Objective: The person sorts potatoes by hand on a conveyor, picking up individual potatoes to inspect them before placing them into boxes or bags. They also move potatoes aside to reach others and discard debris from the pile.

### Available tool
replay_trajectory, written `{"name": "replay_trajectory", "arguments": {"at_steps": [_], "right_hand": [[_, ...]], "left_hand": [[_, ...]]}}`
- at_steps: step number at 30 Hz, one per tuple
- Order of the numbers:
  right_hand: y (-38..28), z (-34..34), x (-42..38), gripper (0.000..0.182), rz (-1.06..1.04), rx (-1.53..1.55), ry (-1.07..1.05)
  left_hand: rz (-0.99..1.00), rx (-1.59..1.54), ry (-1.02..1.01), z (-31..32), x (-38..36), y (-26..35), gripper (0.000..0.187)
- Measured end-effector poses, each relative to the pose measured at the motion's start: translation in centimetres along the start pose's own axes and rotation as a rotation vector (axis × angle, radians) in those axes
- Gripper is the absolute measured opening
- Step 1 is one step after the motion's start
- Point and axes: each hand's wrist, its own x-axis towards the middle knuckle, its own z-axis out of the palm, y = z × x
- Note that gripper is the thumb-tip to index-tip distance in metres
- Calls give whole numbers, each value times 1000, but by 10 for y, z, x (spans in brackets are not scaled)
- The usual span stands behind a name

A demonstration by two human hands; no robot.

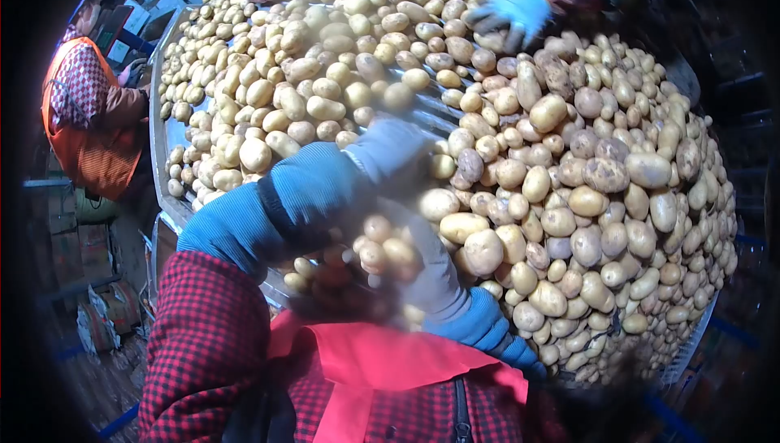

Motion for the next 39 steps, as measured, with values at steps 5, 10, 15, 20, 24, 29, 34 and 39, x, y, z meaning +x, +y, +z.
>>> {"name": "replay_trajectory", "arguments": {"at_steps": [5, 10, 15, 20, 24, 29, 34, 39], "right_hand": [[1, -3, -1, 86, -103, -457, 51], [0, 16, -2, 71, -83, -318, 149], [-1, 6, 6, 66, -52, -339, 199], [0, 0, 7, 68, -33, -408, 135], [1, -2, 5, 66, -40, -393, 114], [4, -19, 8, 63, -27, -196, -10], [-1, -3, 2, 63, -70, -632, 197], [-4, -10, 5, 69, -18, -612, 176]], "left_hand": [[-21, -114, 237, 7, -10, -24, 14], [-12, -865, 439, -23, -32, -48, 26], [-220, -1227, 352, -40, -73, -55, 27], [169, -10, 301, -9, -74, -46, 22], [223, 203, 36, 3, -46, -41, 17], [213, 295, -27, 3, -41, -37, 21], [248, 424, 41, 15, -43, -39, 15], [279, 390, 35, 13, -40, -45, 12]]}}
